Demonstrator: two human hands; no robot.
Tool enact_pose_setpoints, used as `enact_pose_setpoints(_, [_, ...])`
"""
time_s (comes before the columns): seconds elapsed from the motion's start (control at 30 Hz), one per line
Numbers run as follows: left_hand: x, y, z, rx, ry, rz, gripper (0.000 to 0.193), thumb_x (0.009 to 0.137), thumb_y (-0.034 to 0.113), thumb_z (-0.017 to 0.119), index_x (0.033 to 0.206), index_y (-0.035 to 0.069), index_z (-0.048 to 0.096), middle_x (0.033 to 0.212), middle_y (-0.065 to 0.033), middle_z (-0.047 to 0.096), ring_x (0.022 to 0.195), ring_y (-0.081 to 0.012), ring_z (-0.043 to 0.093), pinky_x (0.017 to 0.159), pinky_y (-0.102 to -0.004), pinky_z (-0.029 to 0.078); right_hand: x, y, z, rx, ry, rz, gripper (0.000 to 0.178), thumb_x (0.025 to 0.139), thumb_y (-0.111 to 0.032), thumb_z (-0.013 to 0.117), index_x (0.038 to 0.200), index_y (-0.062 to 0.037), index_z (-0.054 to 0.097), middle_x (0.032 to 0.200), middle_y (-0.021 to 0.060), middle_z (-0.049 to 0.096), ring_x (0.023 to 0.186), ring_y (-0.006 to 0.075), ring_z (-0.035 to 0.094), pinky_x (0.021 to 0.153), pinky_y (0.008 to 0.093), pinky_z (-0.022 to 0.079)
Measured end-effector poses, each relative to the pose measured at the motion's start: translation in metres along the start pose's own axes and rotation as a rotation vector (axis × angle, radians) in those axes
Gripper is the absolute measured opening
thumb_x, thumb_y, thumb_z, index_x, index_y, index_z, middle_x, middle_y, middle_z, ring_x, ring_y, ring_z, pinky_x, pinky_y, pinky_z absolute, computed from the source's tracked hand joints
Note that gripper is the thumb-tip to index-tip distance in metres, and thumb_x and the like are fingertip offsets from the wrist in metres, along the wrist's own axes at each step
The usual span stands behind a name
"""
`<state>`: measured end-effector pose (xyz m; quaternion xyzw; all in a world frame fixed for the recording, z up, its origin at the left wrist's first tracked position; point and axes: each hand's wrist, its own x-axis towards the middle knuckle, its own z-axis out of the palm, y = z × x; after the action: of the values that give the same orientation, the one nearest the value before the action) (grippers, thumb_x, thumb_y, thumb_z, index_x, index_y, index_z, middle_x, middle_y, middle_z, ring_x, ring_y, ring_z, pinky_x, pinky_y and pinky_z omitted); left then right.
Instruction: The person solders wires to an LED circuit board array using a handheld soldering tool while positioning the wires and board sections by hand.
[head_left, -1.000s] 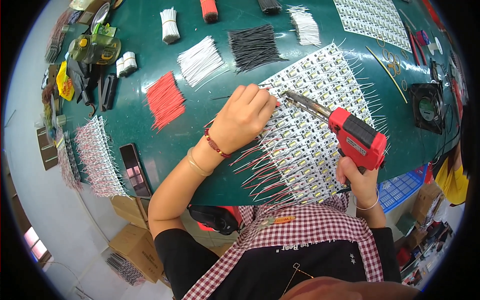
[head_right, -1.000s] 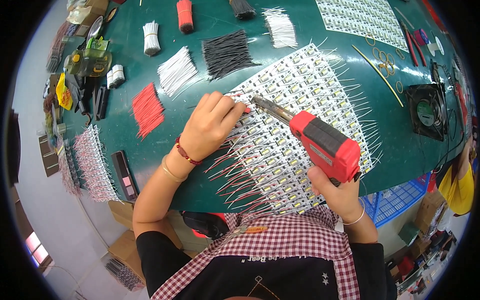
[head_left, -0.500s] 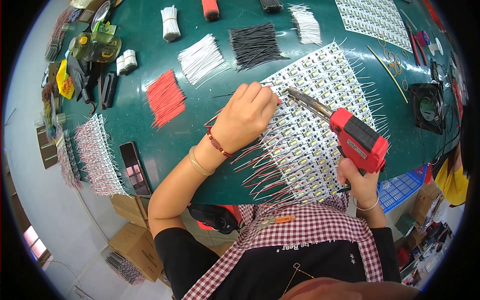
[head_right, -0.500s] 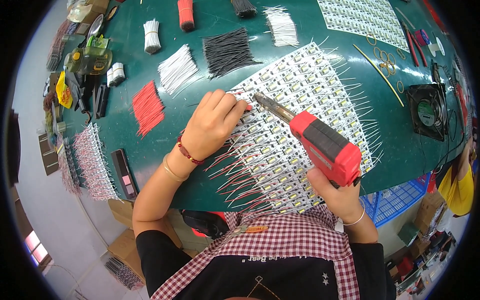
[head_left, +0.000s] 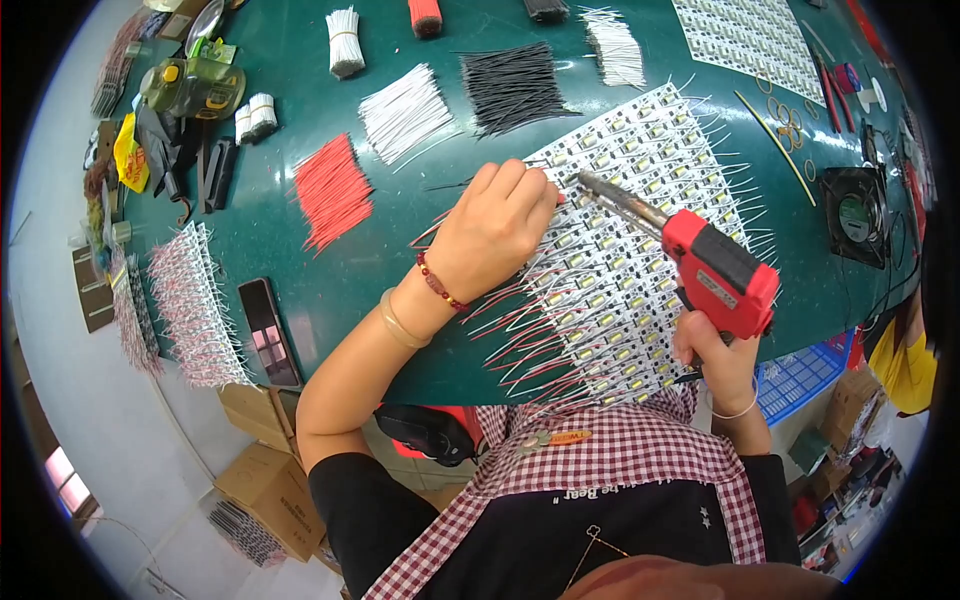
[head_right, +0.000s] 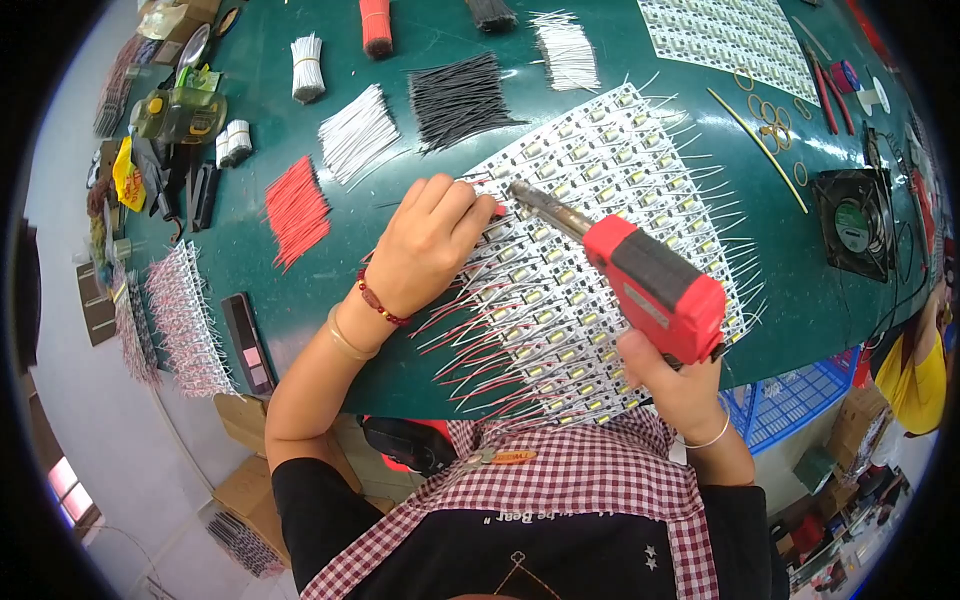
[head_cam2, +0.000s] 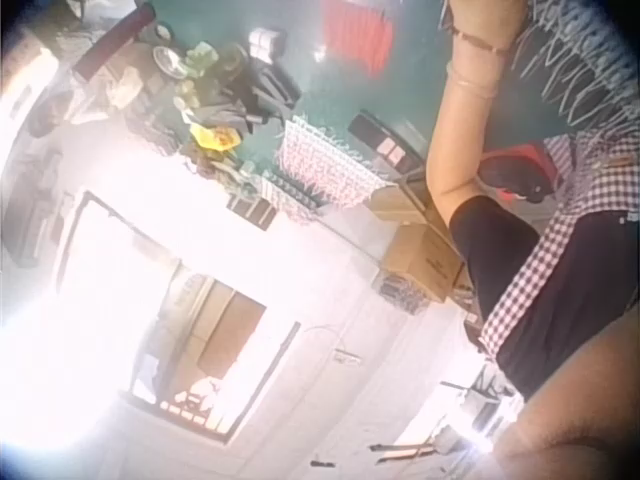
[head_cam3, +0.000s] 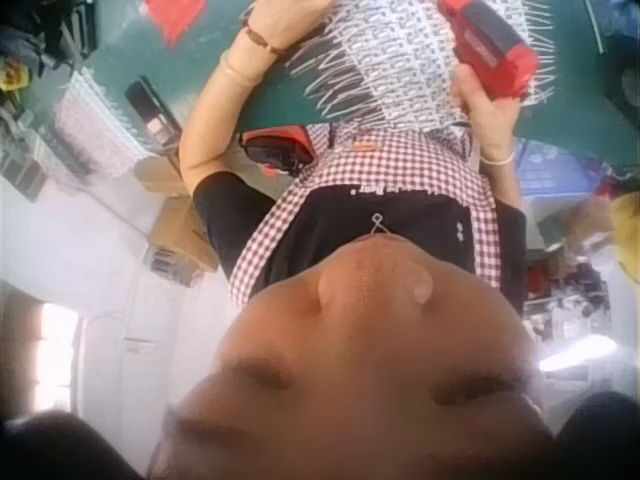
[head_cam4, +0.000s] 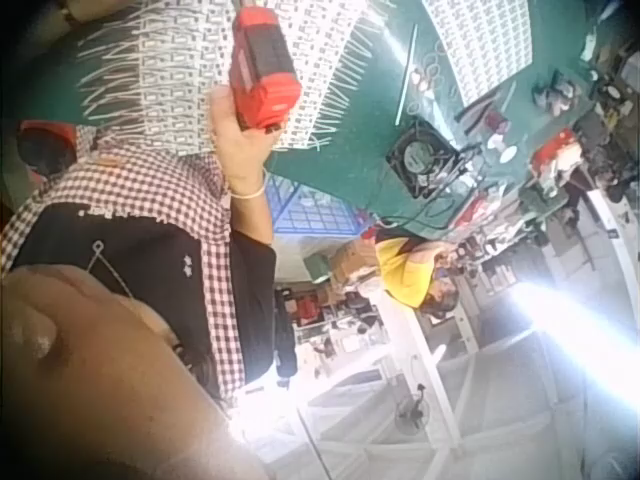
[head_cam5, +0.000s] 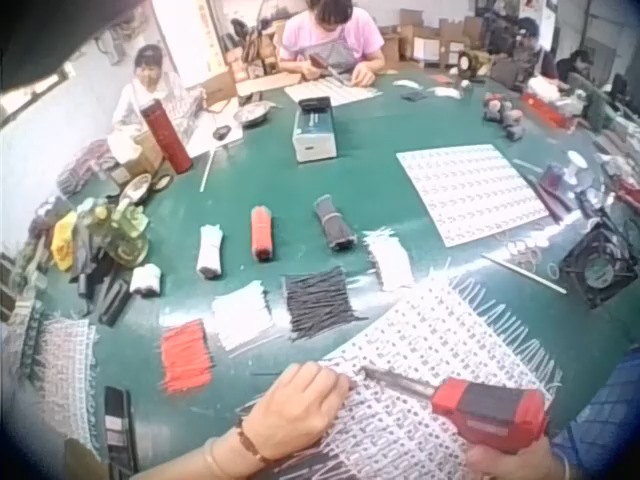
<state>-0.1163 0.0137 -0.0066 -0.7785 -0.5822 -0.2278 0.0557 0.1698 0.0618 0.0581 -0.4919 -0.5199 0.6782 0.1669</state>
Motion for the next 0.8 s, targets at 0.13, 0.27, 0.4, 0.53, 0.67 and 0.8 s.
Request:
enact_pose_setpoints(0.13, [-0.001,0.001,-0.002,-0.016,-0.028,-0.010,0.012,0.082,0.007,0.063,0.091,-0.001,0.063,0.086,-0.0074,0.051,0.081,-0.0216,0.051,0.071,-0.0329,0.043,0.001,-0.006,-0.003,0.116,-0.001,-0.101,0.019,0.091,-0.005,0.064,0.107,0.0044,0.058,0.069,0.0061,0.060,0.054,0.0125,0.056,0.051,0.0269,0.047])
enact_pose_setpoints(0.27, [-0.002,0.000,-0.001,-0.003,-0.045,0.007,0.021,0.080,0.006,0.063,0.100,-0.002,0.062,0.087,-0.0082,0.051,0.081,-0.0226,0.052,0.072,-0.0336,0.043,0.000,-0.007,-0.005,0.164,0.010,-0.145,0.012,0.092,-0.006,0.061,0.095,0.0061,0.058,0.063,0.0079,0.058,0.051,0.0145,0.055,0.050,0.0274,0.047])
enact_pose_setpoints(0.4, [-0.001,0.001,-0.003,0.023,-0.057,0.011,0.022,0.079,0.006,0.063,0.100,-0.002,0.062,0.087,-0.0081,0.051,0.081,-0.0225,0.052,0.071,-0.0334,0.043,-0.003,-0.005,-0.009,0.156,-0.029,-0.112,0.010,0.092,-0.005,0.061,0.089,0.0041,0.059,0.063,0.0068,0.058,0.051,0.0138,0.056,0.050,0.0269,0.046])
enact_pose_setpoints(0.53, [-0.003,0.003,-0.001,0.009,-0.066,-0.006,0.023,0.078,0.006,0.064,0.100,-0.002,0.062,0.086,-0.0083,0.051,0.081,-0.0231,0.052,0.072,-0.0339,0.044,0.000,-0.002,-0.005,0.092,-0.037,-0.012,0.008,0.091,-0.004,0.065,0.095,0.0017,0.061,0.067,0.0035,0.060,0.053,0.0104,0.056,0.050,0.0253,0.046])
enact_pose_setpoints(0.67, [-0.003,0.003,-0.002,-0.008,-0.047,-0.021,0.023,0.078,0.006,0.064,0.100,-0.002,0.062,0.086,-0.0084,0.051,0.081,-0.0236,0.052,0.073,-0.0345,0.045,0.005,-0.003,0.005,-0.046,-0.037,-0.058,0.030,0.094,-0.006,0.058,0.120,0.0093,0.055,0.060,0.0039,0.055,0.048,0.0105,0.051,0.049,0.0252,0.044])
enact_pose_setpoints(0.8, [-0.004,0.003,0.002,0.001,-0.018,-0.012,0.021,0.079,0.006,0.063,0.099,-0.002,0.062,0.086,-0.0085,0.051,0.081,-0.0234,0.052,0.072,-0.0341,0.046,0.008,-0.001,0.006,-0.101,-0.036,-0.087,0.025,0.093,-0.005,0.059,0.115,0.0083,0.057,0.062,0.0033,0.057,0.050,0.0101,0.053,0.049,0.0244,0.043])
